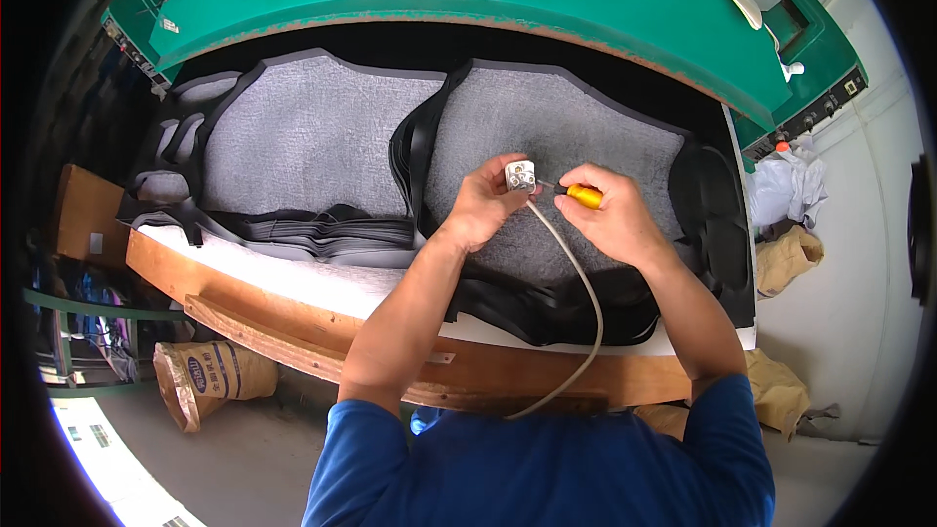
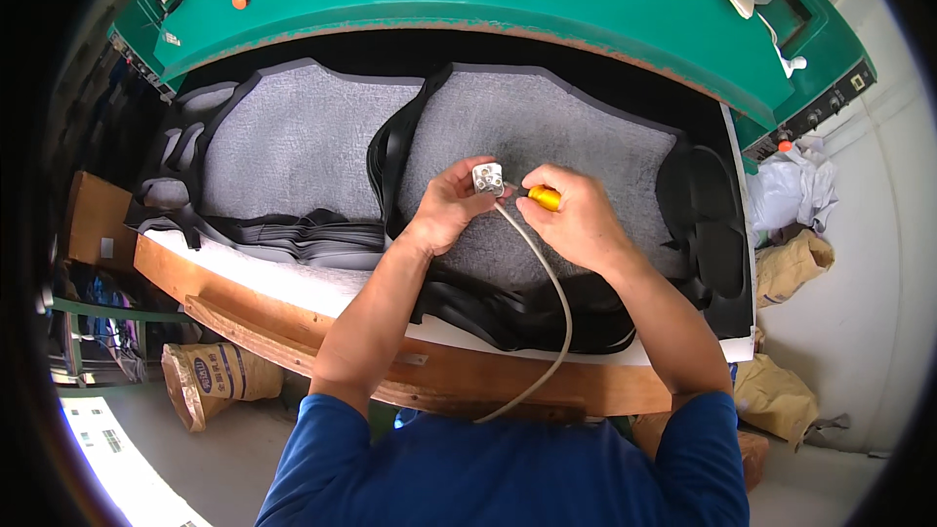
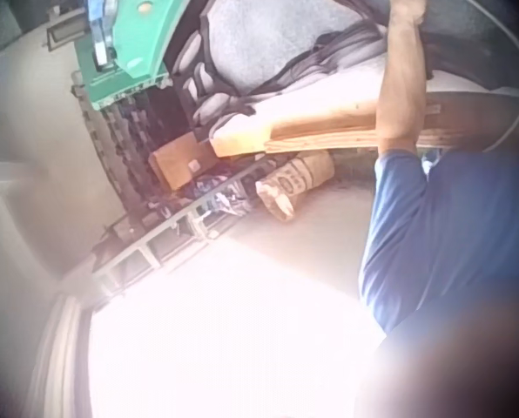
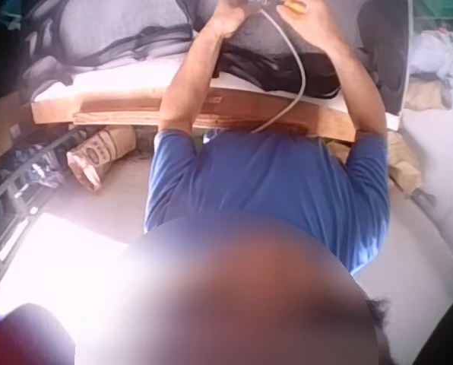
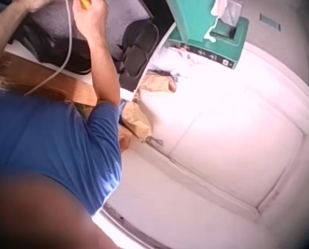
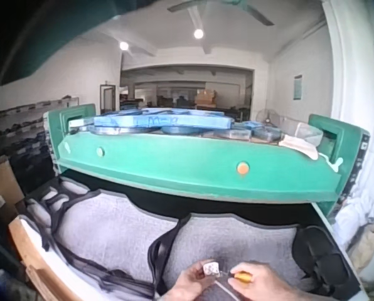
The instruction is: Operate an industrial pressing machine to shape material components and use a screwdriver to wire a power plug.
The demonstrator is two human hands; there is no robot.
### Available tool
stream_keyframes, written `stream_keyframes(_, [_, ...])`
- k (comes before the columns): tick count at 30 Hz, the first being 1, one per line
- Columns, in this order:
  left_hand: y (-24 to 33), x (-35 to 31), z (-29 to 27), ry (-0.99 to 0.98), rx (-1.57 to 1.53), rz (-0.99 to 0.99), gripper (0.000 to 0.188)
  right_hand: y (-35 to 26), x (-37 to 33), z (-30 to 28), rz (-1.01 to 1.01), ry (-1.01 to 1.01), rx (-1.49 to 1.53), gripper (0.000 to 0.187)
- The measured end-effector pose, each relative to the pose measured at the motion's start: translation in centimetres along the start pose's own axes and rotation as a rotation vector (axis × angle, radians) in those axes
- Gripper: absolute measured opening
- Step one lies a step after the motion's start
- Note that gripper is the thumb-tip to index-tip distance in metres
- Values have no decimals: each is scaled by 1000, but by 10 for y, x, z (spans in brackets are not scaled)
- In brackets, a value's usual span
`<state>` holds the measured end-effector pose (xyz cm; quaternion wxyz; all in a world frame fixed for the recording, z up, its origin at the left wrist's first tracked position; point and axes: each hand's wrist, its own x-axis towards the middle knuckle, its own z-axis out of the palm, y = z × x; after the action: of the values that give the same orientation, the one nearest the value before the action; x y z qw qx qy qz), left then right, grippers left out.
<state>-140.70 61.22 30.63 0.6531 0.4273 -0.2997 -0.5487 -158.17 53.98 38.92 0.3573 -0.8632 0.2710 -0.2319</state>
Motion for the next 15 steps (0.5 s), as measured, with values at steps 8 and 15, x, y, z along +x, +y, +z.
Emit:
stream_keyframes(8, [-2, 0, -3, -12, 71, 57, 46, 2, 5, 6, 60, -36, 27, 18])
stream_keyframes(15, [-21, 7, -8, -14, 137, 137, 43, -20, 17, 0, -74, -142, -284, 20])
